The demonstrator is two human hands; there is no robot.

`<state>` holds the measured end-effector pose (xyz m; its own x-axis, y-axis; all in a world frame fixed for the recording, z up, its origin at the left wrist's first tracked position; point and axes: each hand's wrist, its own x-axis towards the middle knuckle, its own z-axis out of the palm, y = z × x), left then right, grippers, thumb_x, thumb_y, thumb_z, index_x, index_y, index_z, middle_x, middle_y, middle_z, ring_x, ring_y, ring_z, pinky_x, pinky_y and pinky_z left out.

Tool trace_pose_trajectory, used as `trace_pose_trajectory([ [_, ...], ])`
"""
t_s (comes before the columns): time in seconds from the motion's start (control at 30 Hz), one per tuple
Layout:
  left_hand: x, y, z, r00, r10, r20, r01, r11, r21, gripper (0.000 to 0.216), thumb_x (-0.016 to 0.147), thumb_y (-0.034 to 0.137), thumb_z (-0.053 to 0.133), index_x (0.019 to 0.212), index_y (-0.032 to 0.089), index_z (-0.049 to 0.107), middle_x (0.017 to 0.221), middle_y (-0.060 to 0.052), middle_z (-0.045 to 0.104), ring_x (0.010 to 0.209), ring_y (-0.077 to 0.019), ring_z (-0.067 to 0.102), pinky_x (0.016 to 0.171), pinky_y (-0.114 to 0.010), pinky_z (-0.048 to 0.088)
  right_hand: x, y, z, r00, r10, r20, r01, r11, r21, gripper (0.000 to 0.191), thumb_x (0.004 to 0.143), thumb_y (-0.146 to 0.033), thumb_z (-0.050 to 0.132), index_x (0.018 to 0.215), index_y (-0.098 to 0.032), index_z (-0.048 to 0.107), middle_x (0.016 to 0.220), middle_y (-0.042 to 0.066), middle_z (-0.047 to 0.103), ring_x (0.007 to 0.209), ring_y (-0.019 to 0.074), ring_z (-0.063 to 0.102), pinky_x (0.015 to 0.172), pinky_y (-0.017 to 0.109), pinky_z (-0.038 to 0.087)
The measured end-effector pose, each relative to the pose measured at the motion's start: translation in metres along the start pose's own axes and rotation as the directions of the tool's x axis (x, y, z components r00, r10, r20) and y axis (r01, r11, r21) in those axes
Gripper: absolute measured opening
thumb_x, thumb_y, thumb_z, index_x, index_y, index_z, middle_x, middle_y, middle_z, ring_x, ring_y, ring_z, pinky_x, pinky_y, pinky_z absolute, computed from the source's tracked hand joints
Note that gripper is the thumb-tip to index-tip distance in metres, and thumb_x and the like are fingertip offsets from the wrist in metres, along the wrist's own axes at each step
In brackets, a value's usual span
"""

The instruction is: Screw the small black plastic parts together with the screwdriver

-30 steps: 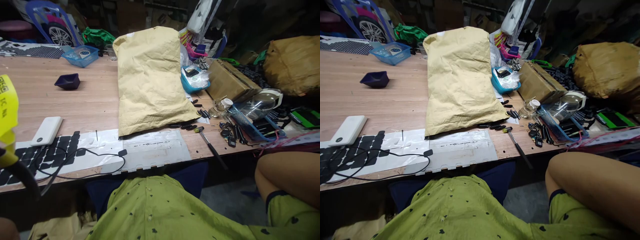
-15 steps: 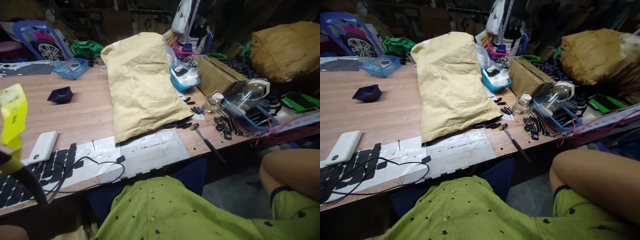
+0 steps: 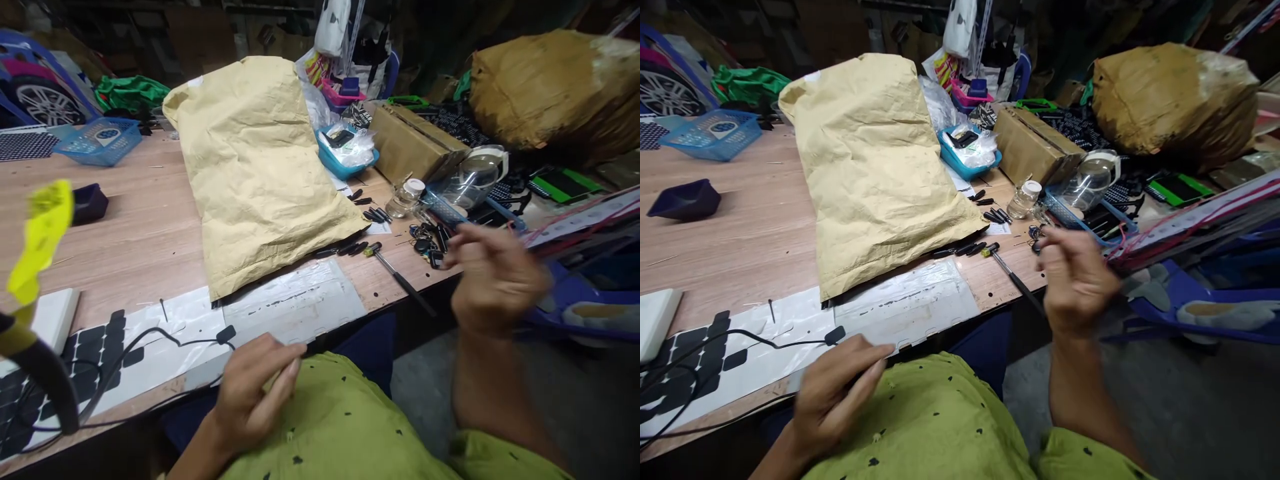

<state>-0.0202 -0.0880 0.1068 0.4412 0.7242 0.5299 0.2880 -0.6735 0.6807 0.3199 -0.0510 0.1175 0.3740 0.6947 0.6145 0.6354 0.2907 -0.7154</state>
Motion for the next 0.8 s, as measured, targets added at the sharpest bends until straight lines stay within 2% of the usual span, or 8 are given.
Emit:
trace_pose_trajectory([
  [0.07, 0.006, -0.023, 0.023, 1.0, 0.0, 0.004, -0.001, 1.0, 0.017, 0.022, 0.097, 0.011, 0.052, 0.108, 0.018, 0.07, 0.064, 0.0, 0.061, 0.055, -0.0116, 0.058, 0.05, -0.023, 0.044, -0.018, 0.007, 0.001, 0.928, 0.205, 0.311, -0.216, 0.976, 0.001, 0.025, 0.086, -0.047, 0.068, 0.086, -0.023, 0.075, 0.084, 0.003, 0.069, 0.077, 0.0188, 0.065, 0.071, 0.033, 0.053],
  [0.1, 0.005, -0.034, 0.032, 1.0, 0.003, 0.027, -0.005, 0.998, 0.056, 0.02, 0.098, 0.012, 0.051, 0.104, 0.017, 0.07, 0.064, -0.001, 0.062, 0.055, -0.0117, 0.059, 0.05, -0.023, 0.044, -0.032, 0.015, 0.0, 0.776, 0.335, 0.534, -0.369, 0.928, -0.047, 0.027, 0.08, -0.05, 0.072, 0.076, -0.023, 0.075, 0.075, 0.003, 0.069, 0.072, 0.0189, 0.064, 0.066, 0.031, 0.051],
  [0.2, -0.01, -0.057, 0.054, 0.998, 0.012, 0.068, -0.024, 0.986, 0.167, 0.021, 0.099, 0.016, 0.05, 0.099, 0.016, 0.07, 0.065, -0.002, 0.064, 0.056, -0.012, 0.059, 0.051, -0.023, 0.045, -0.085, 0.05, -0.006, 0.043, 0.536, 0.843, -0.653, 0.654, -0.382, 0.04, 0.064, -0.06, 0.078, 0.066, -0.021, 0.074, 0.059, 0.003, 0.066, 0.056, 0.0181, 0.058, 0.053, 0.029, 0.044],
  [0.23, -0.015, -0.062, 0.059, 0.997, 0.022, 0.08, -0.037, 0.98, 0.196, 0.021, 0.099, 0.016, 0.049, 0.099, 0.016, 0.071, 0.066, -0.002, 0.064, 0.056, -0.0121, 0.059, 0.052, -0.023, 0.045, -0.104, 0.064, -0.008, -0.042, 0.585, 0.81, -0.683, 0.575, -0.451, 0.045, 0.06, -0.064, 0.079, 0.059, -0.02, 0.07, 0.054, 0.003, 0.063, 0.052, 0.0167, 0.055, 0.052, 0.029, 0.042],
  [0.27, -0.019, -0.066, 0.065, 0.995, 0.038, 0.095, -0.058, 0.974, 0.221, 0.022, 0.098, 0.016, 0.049, 0.098, 0.017, 0.071, 0.066, -0.002, 0.063, 0.056, -0.0122, 0.059, 0.052, -0.023, 0.045, -0.122, 0.077, -0.01, -0.015, 0.647, 0.762, -0.71, 0.53, -0.463, 0.049, 0.057, -0.068, 0.078, 0.052, -0.02, 0.065, 0.049, 0.002, 0.059, 0.05, 0.0148, 0.051, 0.052, 0.028, 0.04],
  [0.47, -0.025, -0.077, 0.09, 0.981, 0.129, 0.147, -0.166, 0.947, 0.273, 0.021, 0.098, 0.017, 0.049, 0.093, 0.018, 0.069, 0.065, -0.002, 0.06, 0.056, -0.0138, 0.055, 0.052, -0.026, 0.04, -0.179, 0.129, 0.004, 0.463, 0.861, 0.21, -0.863, 0.493, -0.116, 0.062, 0.042, -0.078, 0.078, 0.064, -0.024, 0.056, 0.063, -0.002, 0.058, 0.068, 0.0175, 0.056, 0.067, 0.03, 0.048],
  [0.67, -0.024, -0.076, 0.09, 0.982, 0.133, 0.135, -0.165, 0.951, 0.261, 0.02, 0.097, 0.015, 0.049, 0.094, 0.016, 0.069, 0.065, -0.002, 0.059, 0.057, -0.0143, 0.053, 0.054, -0.027, 0.038, -0.181, 0.136, 0.022, 0.504, 0.843, 0.186, -0.86, 0.511, 0.016, 0.061, 0.051, -0.075, 0.077, 0.081, -0.026, 0.054, 0.081, 0.0, 0.066, 0.083, 0.0208, 0.062, 0.073, 0.03, 0.051],
  [0.8, -0.027, -0.076, 0.092, 0.98, 0.129, 0.152, -0.166, 0.951, 0.262, 0.02, 0.096, 0.016, 0.049, 0.094, 0.017, 0.068, 0.066, -0.002, 0.06, 0.058, -0.0147, 0.053, 0.054, -0.028, 0.039, -0.177, 0.131, 0.012, 0.35, 0.891, 0.29, -0.898, 0.407, -0.165, 0.057, 0.056, -0.073, 0.076, 0.064, -0.026, 0.045, 0.052, -0.006, 0.048, 0.051, 0.0136, 0.047, 0.049, 0.027, 0.038],
])
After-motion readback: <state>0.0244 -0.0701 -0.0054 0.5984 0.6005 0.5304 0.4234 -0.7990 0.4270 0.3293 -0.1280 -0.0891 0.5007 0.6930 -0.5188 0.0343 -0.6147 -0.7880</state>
